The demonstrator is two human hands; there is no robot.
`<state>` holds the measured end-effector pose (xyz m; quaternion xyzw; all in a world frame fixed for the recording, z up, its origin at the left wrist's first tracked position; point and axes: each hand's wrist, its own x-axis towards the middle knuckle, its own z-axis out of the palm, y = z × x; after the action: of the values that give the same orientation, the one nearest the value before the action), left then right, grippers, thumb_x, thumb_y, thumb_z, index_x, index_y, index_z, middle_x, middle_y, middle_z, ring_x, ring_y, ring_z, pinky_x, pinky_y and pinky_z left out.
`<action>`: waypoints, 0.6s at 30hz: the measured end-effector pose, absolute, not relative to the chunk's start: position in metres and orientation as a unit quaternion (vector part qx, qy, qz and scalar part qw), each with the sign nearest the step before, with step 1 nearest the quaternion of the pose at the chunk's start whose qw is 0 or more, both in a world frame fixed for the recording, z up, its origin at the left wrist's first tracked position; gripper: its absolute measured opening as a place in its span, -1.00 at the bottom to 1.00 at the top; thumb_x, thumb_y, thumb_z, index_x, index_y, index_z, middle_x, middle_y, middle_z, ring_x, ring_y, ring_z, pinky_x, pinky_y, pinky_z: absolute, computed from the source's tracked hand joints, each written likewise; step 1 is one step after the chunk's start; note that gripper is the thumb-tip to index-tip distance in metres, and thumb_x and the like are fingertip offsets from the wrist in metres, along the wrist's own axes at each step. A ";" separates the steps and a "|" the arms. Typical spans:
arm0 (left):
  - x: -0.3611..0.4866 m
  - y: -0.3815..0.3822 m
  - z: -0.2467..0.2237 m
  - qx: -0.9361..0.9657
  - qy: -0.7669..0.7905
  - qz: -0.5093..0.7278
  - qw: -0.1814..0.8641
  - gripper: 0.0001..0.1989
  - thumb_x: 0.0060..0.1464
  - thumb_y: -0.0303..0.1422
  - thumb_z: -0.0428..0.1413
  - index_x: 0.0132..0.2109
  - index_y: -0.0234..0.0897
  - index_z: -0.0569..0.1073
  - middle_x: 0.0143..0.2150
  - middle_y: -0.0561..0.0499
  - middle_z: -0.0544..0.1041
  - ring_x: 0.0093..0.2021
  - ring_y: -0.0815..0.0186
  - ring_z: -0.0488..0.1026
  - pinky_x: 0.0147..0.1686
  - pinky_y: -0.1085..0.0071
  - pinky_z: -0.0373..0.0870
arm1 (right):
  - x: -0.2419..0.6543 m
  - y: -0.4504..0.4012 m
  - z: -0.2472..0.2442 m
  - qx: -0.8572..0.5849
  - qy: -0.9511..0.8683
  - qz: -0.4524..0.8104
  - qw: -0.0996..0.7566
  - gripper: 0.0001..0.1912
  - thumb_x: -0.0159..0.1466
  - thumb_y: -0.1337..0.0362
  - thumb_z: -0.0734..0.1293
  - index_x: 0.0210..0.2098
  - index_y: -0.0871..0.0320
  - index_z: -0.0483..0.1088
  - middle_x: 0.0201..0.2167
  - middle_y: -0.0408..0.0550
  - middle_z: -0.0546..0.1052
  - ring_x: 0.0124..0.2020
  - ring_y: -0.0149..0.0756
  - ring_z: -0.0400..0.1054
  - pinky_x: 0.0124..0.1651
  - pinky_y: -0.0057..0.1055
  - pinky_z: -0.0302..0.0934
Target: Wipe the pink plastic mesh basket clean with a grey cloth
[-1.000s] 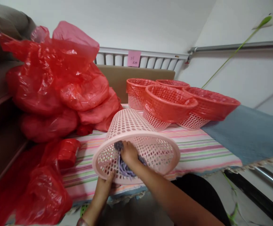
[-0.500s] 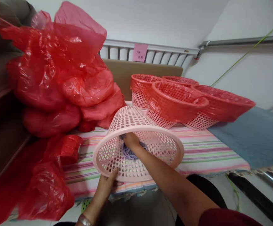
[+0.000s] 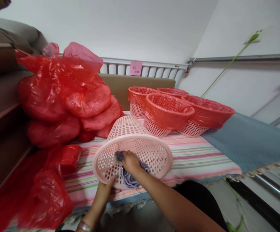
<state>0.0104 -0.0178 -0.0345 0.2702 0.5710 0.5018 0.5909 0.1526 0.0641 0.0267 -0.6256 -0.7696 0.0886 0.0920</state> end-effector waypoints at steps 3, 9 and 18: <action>0.011 -0.016 -0.038 0.270 0.564 0.514 0.587 -0.27 -0.04 -0.26 0.32 0.26 -0.28 0.29 -0.06 -0.21 0.60 -0.33 0.11 0.63 -0.52 0.27 0.60 | 0.152 0.064 0.027 -0.625 -0.770 0.088 0.091 -0.64 0.25 0.32 0.27 0.04 0.18 0.40 -0.04 0.07 0.50 -0.02 -0.13 0.40 -0.02 -0.32 0.21; 0.009 -0.016 -0.037 0.263 0.567 0.516 0.586 -0.27 -0.04 -0.27 0.33 0.25 -0.29 0.29 -0.07 -0.21 0.62 -0.41 0.15 0.63 -0.54 0.28 0.61 | 0.152 0.063 0.025 -0.628 -0.768 0.081 0.095 -0.66 0.24 0.33 0.28 0.01 0.18 0.40 -0.05 0.08 0.51 -0.03 -0.13 0.40 -0.03 -0.32 0.21; 0.006 -0.016 -0.042 0.222 0.567 0.522 0.597 -0.47 0.04 -0.32 0.29 0.14 -0.32 0.36 -0.33 -0.09 0.66 -0.48 0.16 0.63 -0.56 0.33 0.58 | 0.149 0.062 0.037 -0.636 -0.758 0.114 0.093 -0.55 0.24 0.19 0.31 0.08 0.25 0.40 0.00 0.21 0.50 0.02 0.03 0.38 0.04 -0.16 0.22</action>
<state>0.0061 -0.0156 -0.0422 0.2219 0.5674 0.5222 0.5968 0.1485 0.0623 0.0365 -0.6359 -0.7576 0.1143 0.0929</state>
